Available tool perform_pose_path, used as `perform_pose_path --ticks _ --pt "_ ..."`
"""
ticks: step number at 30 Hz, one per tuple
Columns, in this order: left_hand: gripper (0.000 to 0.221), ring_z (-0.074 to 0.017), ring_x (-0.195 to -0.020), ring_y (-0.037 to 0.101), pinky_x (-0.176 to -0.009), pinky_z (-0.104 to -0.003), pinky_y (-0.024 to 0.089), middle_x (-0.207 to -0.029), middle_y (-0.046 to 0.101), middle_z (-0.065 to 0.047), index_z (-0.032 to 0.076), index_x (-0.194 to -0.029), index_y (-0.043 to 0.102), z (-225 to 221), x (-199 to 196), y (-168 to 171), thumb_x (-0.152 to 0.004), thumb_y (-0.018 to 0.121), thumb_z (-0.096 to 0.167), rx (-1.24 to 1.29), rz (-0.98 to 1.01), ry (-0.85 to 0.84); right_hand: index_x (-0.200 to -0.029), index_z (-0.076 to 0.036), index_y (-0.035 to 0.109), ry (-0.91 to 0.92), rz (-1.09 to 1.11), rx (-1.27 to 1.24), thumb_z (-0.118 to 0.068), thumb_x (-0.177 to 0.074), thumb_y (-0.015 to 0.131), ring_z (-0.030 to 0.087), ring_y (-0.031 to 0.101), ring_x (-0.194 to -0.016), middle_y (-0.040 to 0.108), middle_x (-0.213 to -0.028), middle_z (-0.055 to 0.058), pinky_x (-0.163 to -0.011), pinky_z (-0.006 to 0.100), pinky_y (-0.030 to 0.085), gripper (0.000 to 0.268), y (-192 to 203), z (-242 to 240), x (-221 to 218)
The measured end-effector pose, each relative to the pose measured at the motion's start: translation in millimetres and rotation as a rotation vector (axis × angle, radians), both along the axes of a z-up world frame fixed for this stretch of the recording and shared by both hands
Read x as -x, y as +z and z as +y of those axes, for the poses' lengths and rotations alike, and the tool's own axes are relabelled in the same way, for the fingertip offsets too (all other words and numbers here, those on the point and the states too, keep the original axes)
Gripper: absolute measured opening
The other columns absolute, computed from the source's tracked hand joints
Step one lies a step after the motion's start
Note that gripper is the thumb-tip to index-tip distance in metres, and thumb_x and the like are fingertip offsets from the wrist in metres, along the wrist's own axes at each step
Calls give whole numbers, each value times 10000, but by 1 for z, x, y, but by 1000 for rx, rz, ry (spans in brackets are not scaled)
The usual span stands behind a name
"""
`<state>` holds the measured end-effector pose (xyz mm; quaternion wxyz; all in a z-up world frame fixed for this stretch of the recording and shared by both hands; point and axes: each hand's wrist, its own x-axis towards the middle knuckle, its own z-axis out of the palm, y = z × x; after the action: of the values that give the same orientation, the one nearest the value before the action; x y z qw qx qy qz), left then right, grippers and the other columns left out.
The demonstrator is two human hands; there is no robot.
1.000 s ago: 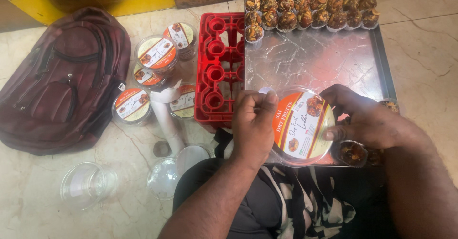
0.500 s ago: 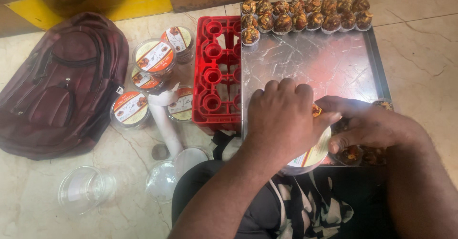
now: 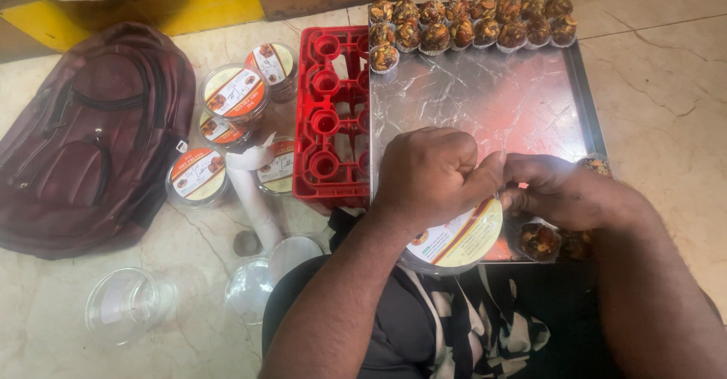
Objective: The person places round sweets into paper cups and then packs them into a plastic container by hand.
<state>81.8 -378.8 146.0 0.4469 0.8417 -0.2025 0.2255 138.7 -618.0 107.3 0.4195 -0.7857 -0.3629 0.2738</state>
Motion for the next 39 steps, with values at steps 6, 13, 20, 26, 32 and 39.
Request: perform_pose_path --ticks 6,13,20,26,32,39 --pt "347 -268 -1108 556 -893 -508 484 -1153 586 -93 162 -1079 619 -1 20 20 -933 765 440 -512 -114 144 -1130 -85 702 -87 0 63 -20 -875 608 199 737 -1021 730 -1112 64 -889 342 615 279 7 11 10" --pt "1128 -512 -1396 273 -1012 -764 315 -1586 243 -220 262 -1513 398 5 60 44 -586 843 725 -682 283 130 -963 -47 637 -68 -242 45 -153 -910 690 218 650 -877 654 -893 77 -732 356 571 130 31 17 28" --pt "1062 -413 -1547 364 -1195 -569 429 -1659 323 -182 248 -1589 424 23 50 14 -678 889 535 -72 292 -64 -1103 -57 590 -5 -452 -214 -301 -1009 564 192 630 -910 594 -993 62 -760 330 537 263 32 16 24" --pt "1032 -374 -1501 497 -1195 -510 529 -1620 334 -189 217 -1601 439 23 40 -10 -704 839 536 261 389 -189 -1139 -85 596 -15 -535 -322 -346 -1057 529 202 575 -1000 557 -1056 67 -855 348 502 281 17 18 17" --pt "875 -449 -1488 393 -1121 -533 468 -1595 308 -193 280 -1468 615 20 41 19 -653 892 439 -236 327 -119 -1192 -81 643 -23 -461 -371 -357 -1037 569 266 486 -1187 468 -1236 134 -989 364 478 325 25 23 24" --pt "441 -253 -1239 558 -1006 -504 491 -1320 561 -78 165 -1110 675 6 29 62 -755 825 379 -564 231 -143 -1124 -73 699 -27 -390 -349 -320 -975 664 237 573 -1120 555 -1192 102 -921 351 510 290 27 22 25"
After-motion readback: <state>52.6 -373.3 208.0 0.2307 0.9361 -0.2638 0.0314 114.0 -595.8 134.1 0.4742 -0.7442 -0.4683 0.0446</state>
